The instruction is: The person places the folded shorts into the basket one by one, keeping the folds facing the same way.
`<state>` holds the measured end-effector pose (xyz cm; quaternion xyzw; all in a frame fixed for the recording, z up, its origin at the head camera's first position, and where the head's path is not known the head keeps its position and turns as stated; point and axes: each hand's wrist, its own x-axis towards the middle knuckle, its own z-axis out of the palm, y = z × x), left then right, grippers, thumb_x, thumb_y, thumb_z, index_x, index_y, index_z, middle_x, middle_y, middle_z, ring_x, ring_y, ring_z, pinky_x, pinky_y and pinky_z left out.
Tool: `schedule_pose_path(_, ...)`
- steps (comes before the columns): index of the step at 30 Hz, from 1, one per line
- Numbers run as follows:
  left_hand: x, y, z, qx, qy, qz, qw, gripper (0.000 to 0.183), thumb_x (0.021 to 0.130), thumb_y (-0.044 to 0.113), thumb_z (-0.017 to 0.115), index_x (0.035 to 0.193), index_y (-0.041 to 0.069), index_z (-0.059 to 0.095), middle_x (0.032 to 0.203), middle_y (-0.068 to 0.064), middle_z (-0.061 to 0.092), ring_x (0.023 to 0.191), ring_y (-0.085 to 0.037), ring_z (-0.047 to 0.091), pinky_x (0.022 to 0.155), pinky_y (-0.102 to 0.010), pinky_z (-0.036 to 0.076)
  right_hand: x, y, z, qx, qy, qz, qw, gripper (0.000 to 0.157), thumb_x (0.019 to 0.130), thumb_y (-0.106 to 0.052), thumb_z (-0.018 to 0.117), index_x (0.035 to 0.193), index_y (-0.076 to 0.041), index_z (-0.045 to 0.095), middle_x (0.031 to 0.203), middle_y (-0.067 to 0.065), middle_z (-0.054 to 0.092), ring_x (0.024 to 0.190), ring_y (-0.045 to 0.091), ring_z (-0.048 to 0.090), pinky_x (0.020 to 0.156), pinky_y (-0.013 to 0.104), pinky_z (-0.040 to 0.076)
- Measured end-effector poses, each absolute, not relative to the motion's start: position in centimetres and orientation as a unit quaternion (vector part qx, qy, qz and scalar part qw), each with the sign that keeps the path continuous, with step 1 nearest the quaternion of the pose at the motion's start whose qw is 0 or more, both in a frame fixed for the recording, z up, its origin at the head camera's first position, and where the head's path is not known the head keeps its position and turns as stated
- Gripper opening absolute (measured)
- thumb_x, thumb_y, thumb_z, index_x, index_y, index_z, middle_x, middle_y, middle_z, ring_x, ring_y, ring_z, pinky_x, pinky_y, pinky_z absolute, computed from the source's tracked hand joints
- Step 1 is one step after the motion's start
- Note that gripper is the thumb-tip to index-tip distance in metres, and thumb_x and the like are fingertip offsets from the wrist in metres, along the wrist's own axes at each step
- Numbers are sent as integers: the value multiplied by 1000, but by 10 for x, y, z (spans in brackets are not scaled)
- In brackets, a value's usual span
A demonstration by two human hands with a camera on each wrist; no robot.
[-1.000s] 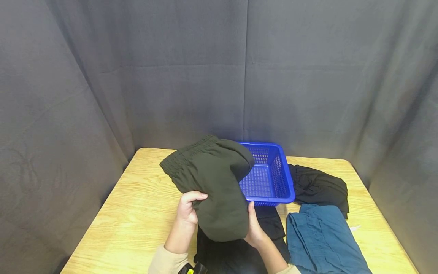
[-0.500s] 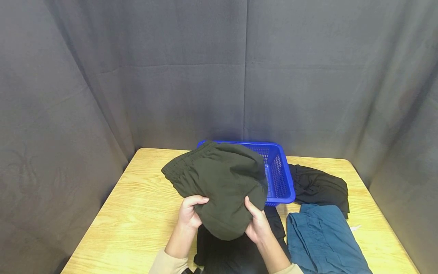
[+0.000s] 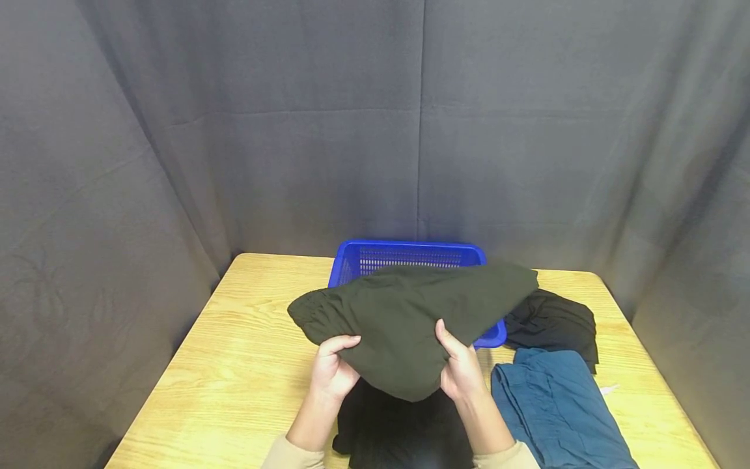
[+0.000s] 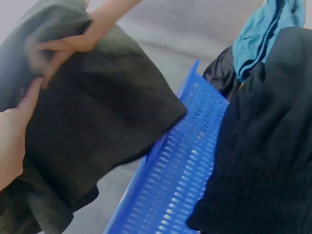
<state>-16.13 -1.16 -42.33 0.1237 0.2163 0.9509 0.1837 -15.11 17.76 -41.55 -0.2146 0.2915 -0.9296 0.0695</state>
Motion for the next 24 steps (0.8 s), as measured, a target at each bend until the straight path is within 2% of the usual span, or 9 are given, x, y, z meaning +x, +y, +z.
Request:
schedule_pose_path(4,-160,-8,-427,126,194,952,199,22,78,0,54,99,7,56,98,1,62,91,-12,60,86,-27,44,-155,177,-407,-238,284,-925,84,36,100,-11,27,113,-4,59,110,6,63,101,18,61,86,29,49)
schedule_pose_path(7,-160,-5,-433,152,177,951,204,25,78,8,62,103,9,56,100,2,62,93,-12,59,87,-27,43,-158,175,-400,-256,279,-921,85,37,100,-12,26,113,-3,59,110,7,64,101,19,61,86,30,49)
schedule_pose_path(11,-163,0,-443,257,153,931,207,37,82,19,65,117,12,54,113,3,59,106,-13,54,94,-28,40,-160,171,-391,-278,261,-918,105,40,100,-14,23,115,-1,58,113,9,63,103,21,60,87,32,48)
schedule_pose_path(15,-169,7,-451,423,167,866,207,57,85,34,63,135,16,41,134,5,47,124,-14,40,103,-31,31,-161,165,-382,-294,237,-917,129,41,100,-15,22,119,0,55,116,11,61,107,23,58,89,33,47)
schedule_pose_path(17,-170,10,-454,475,183,836,206,63,84,39,63,138,19,38,138,8,42,127,-12,35,104,-30,29,-161,162,-379,-302,229,-915,140,41,100,-15,22,121,0,54,117,12,60,108,23,57,90,33,46)
schedule_pose_path(20,-171,16,-456,474,198,832,210,57,89,37,56,140,19,36,141,8,39,129,-11,33,105,-29,28,-161,159,-376,-318,228,-909,145,42,100,-16,21,120,0,54,117,12,61,108,23,58,90,33,46)
schedule_pose_path(24,-173,21,-456,402,209,862,227,40,98,28,40,136,17,42,135,6,45,124,-11,40,103,-28,32,-160,158,-375,-328,236,-904,140,43,100,-16,20,119,0,55,115,11,62,105,22,59,89,31,47)
